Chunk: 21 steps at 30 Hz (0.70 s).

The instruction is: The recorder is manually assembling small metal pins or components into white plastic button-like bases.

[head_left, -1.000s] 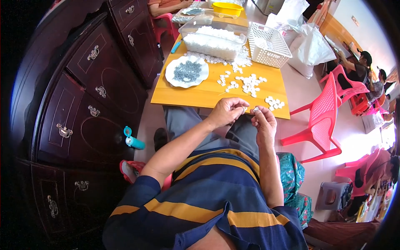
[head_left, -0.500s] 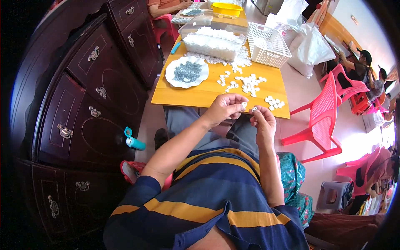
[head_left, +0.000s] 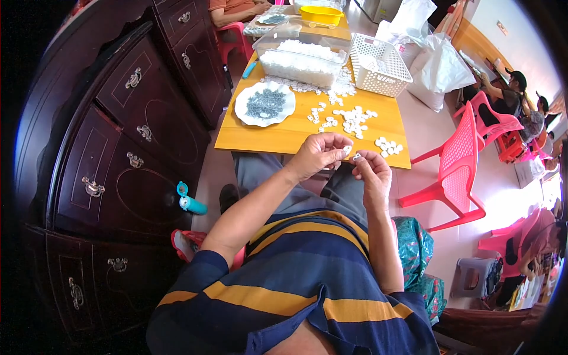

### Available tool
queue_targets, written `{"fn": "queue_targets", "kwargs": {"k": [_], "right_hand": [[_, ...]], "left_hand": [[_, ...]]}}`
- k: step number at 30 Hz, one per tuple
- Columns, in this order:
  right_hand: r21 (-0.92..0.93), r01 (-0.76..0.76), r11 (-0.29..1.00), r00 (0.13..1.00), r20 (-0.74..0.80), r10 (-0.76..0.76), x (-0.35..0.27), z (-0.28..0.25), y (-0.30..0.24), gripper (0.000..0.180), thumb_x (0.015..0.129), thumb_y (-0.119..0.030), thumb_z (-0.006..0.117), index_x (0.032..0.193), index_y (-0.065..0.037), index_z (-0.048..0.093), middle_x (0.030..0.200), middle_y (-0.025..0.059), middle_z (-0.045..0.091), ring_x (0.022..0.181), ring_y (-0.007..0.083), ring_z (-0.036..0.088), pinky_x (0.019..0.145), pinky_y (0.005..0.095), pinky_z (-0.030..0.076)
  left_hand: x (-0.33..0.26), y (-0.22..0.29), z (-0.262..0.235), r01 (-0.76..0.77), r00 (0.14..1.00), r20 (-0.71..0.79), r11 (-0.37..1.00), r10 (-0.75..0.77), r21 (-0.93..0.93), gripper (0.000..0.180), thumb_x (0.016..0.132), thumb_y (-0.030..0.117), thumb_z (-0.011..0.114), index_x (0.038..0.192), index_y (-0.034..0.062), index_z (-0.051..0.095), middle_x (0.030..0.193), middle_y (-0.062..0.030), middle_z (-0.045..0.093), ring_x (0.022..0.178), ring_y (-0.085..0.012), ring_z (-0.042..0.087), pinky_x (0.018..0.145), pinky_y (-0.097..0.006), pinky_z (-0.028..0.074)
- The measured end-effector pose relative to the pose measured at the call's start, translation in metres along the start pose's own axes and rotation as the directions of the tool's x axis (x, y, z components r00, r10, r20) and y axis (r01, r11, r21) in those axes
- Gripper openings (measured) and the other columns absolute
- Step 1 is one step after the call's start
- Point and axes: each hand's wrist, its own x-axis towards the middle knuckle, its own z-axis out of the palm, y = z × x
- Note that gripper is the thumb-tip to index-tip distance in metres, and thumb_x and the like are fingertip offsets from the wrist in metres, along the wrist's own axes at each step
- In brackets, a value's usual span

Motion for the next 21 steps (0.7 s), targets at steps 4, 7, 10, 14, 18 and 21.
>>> {"fn": "queue_targets", "kwargs": {"k": [4, 7, 10, 14, 18, 21], "right_hand": [[-0.064, 0.008, 0.998, 1.0, 0.009, -0.008, -0.0011, 0.0018, 0.0005, 0.016, 0.096, -0.009, 0.069, 0.11, -0.002, 0.069, 0.09, 0.0053, 0.074, 0.069, 0.0065, 0.061, 0.064, 0.0197, 0.047], [-0.07, 0.018, 0.997, 1.0, -0.001, -0.018, -0.0001, 0.0016, 0.0038, 0.015, 0.096, -0.01, 0.069, 0.109, -0.002, 0.069, 0.089, 0.0048, 0.074, 0.069, 0.0064, 0.061, 0.064, 0.0195, 0.046], [-0.076, 0.017, 0.997, 1.0, -0.001, -0.018, -0.0004, 0.0025, 0.0027, 0.016, 0.096, -0.01, 0.069, 0.109, -0.001, 0.069, 0.089, 0.0046, 0.074, 0.068, 0.0063, 0.061, 0.064, 0.0194, 0.046], [-0.065, 0.007, 0.998, 1.0, -0.011, -0.007, 0.0002, 0.0007, 0.0034, 0.013, 0.096, -0.008, 0.07, 0.107, -0.002, 0.07, 0.09, 0.0027, 0.073, 0.071, 0.0063, 0.061, 0.065, 0.0199, 0.046], [-0.07, 0.011, 0.998, 1.0, -0.008, -0.011, -0.0002, 0.0008, 0.0043, 0.013, 0.095, -0.008, 0.07, 0.106, -0.002, 0.07, 0.089, 0.0024, 0.073, 0.071, 0.0061, 0.061, 0.065, 0.02, 0.046], [-0.093, 0.013, 0.996, 1.0, -0.003, -0.013, -0.0001, -0.0004, 0.0073, 0.013, 0.095, -0.009, 0.07, 0.106, -0.002, 0.07, 0.089, 0.0028, 0.073, 0.07, 0.006, 0.06, 0.064, 0.0198, 0.046]], "left_hand": [[0.0002, -0.0005, 0.0041, -0.061, 0.997, -0.038, 0.989, 0.066, 0.132, 0.02, 0.097, 0.006, 0.068, 0.117, 0.0021, 0.07, 0.096, 0.0008, 0.07, 0.077, -0.0032, 0.061, 0.069, -0.02, 0.053], [0.0015, -0.003, 0.0025, -0.106, 0.993, -0.029, 0.978, 0.113, 0.181, 0.02, 0.097, 0.003, 0.066, 0.117, 0.0007, 0.07, 0.093, 0.0013, 0.07, 0.076, -0.0027, 0.061, 0.07, -0.02, 0.053], [0.0019, -0.0041, 0.0008, -0.128, 0.991, -0.013, 0.965, 0.135, 0.227, 0.021, 0.096, 0.003, 0.067, 0.116, 0.001, 0.07, 0.092, 0.0016, 0.07, 0.076, -0.0029, 0.061, 0.071, -0.02, 0.053], [0.0006, -0.0029, 0.0017, -0.138, 0.989, -0.008, 0.94, 0.148, 0.311, 0.021, 0.094, 0.003, 0.07, 0.115, 0.0023, 0.072, 0.09, 0.0022, 0.07, 0.075, -0.0026, 0.06, 0.069, -0.02, 0.051], [-0.0001, -0.002, 0.0031, -0.138, 0.987, -0.026, 0.93, 0.156, 0.34, 0.02, 0.093, 0.004, 0.072, 0.113, 0.0028, 0.073, 0.088, 0.0022, 0.07, 0.073, -0.0028, 0.059, 0.068, -0.02, 0.051], [-0.0005, -0.0027, 0.0029, -0.154, 0.985, -0.019, 0.917, 0.173, 0.367, 0.02, 0.092, 0.004, 0.073, 0.112, 0.0028, 0.073, 0.087, 0.0019, 0.07, 0.071, -0.0034, 0.059, 0.067, -0.021, 0.051]]}}
